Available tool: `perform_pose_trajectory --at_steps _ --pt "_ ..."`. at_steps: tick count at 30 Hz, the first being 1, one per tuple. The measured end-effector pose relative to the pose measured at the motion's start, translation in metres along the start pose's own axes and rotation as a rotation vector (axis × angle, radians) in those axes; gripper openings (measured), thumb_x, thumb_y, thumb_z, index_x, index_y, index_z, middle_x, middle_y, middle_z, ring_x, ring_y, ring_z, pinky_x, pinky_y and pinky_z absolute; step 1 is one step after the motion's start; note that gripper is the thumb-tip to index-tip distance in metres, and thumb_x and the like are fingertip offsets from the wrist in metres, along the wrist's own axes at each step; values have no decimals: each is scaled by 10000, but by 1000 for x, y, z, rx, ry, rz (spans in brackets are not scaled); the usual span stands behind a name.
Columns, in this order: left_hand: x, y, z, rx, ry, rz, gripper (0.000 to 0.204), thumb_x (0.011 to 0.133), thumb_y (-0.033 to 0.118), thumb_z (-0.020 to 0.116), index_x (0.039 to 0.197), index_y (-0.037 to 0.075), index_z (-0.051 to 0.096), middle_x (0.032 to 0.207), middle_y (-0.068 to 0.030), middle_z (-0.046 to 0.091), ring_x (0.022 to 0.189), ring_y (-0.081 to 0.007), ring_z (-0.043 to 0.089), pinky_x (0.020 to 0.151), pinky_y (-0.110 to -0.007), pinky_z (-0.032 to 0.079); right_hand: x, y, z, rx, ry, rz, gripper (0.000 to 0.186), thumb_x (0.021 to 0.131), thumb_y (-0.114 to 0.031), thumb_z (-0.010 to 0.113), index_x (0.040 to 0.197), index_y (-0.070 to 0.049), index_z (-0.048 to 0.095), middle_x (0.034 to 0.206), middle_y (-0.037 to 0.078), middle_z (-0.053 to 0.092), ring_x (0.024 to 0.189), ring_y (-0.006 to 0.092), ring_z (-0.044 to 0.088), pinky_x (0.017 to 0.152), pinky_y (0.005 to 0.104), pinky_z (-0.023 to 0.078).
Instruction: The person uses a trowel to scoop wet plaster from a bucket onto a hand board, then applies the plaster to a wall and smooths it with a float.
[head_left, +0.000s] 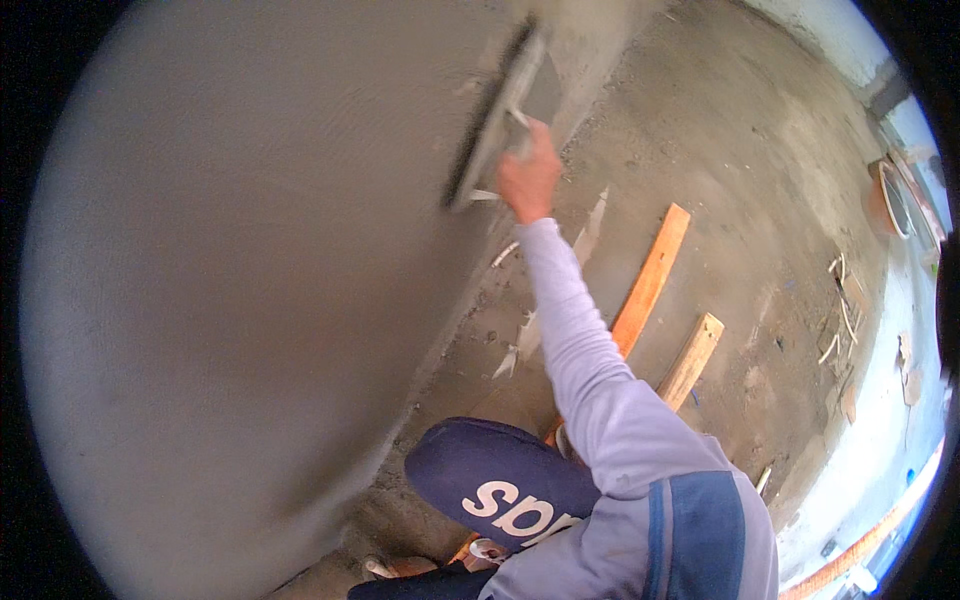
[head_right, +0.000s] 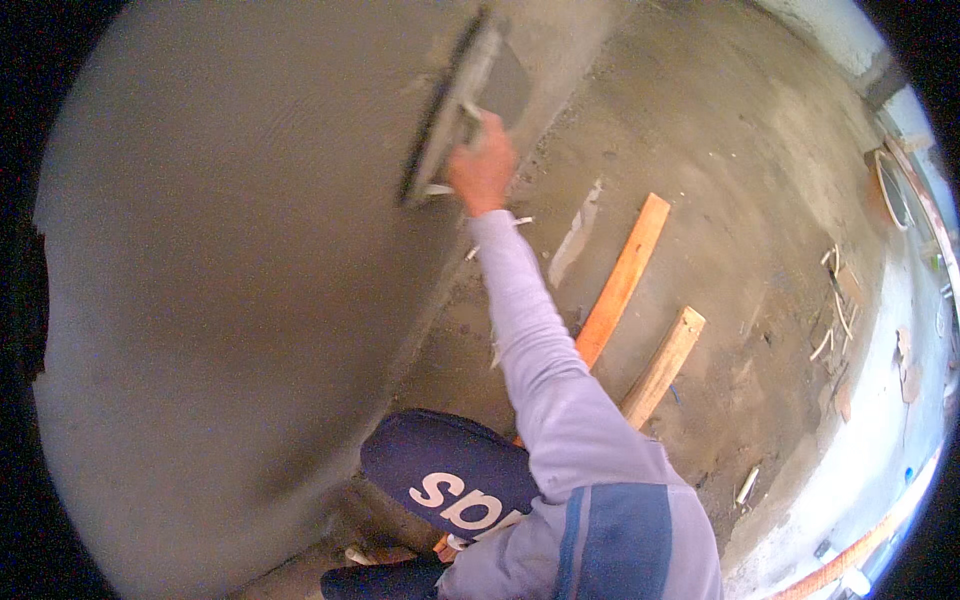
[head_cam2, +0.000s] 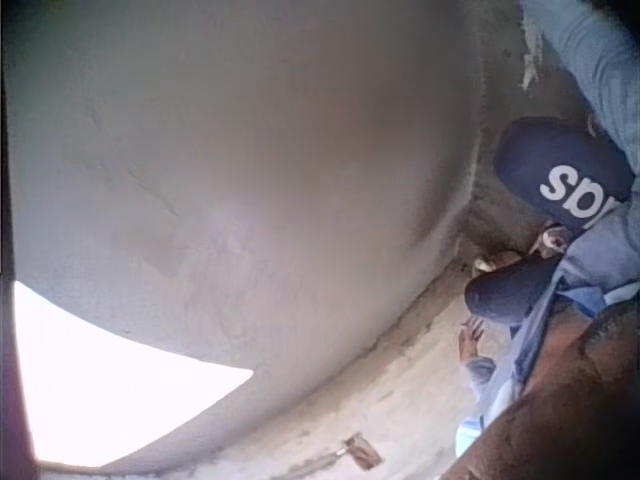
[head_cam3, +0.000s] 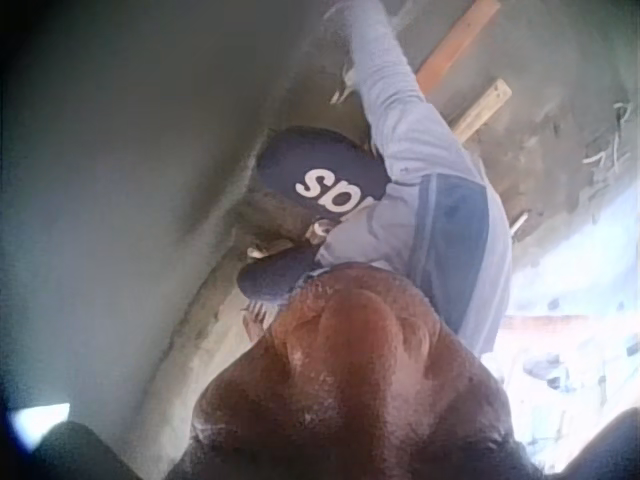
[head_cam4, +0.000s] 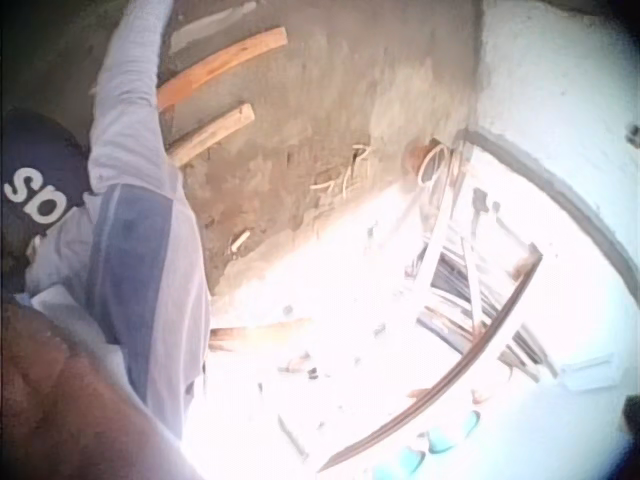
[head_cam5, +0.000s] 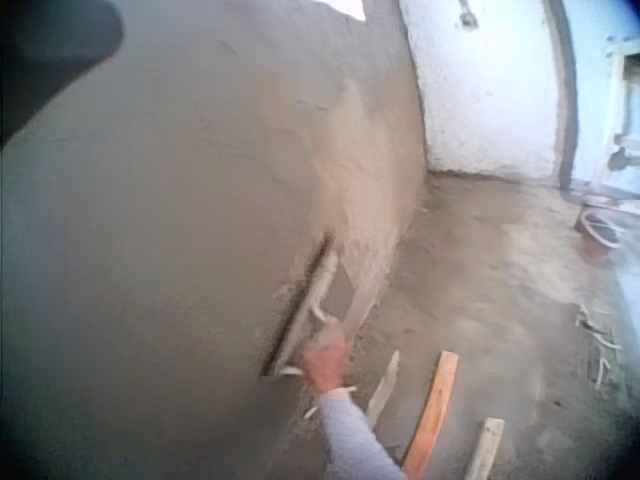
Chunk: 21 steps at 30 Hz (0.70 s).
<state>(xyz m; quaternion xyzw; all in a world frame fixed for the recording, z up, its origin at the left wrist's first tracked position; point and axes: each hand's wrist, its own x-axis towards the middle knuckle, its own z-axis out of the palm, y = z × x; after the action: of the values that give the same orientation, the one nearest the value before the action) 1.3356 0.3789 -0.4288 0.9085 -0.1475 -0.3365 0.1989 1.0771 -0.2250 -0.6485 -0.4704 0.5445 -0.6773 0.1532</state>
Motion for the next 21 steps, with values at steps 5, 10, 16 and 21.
perform_pose_trajectory --at_steps 5,10,16,21 --pt "100 -19 -4 -51 -408 -142 738 917 570 372 1350 -27 406 1287 -213 525 1242 -306 468 1044 -409 355 -47 -85 -1 96 -108 -155 413 748 -34 583 1157 -91 563 963 185 573 801 403 565 715 477 466" --pt "219 -53 -23 -122 -798 -172 831 900 662 304 1363 -24 385 1251 -223 547 1208 -326 503 1044 -436 365 -113 -104 -26 399 -399 -68 410 840 -151 619 1231 -63 530 1089 211 571 903 398 584 797 429 482" --pt "186 -26 6 -195 -820 -403 790 907 627 360 1344 -29 403 1184 -273 570 1077 -367 579 950 -478 453 -111 79 -35 409 57 639 376 920 -246 506 1173 31 540 1065 187 627 1017 316 577 902 398 434" --pt "149 -111 -22 -591 -595 -341 768 908 605 386 1322 -40 426 1130 -269 594 1043 -348 598 887 -466 489 -121 99 -1 645 120 1245 428 950 -378 458 970 20 613 846 153 634 798 277 586 788 416 454"
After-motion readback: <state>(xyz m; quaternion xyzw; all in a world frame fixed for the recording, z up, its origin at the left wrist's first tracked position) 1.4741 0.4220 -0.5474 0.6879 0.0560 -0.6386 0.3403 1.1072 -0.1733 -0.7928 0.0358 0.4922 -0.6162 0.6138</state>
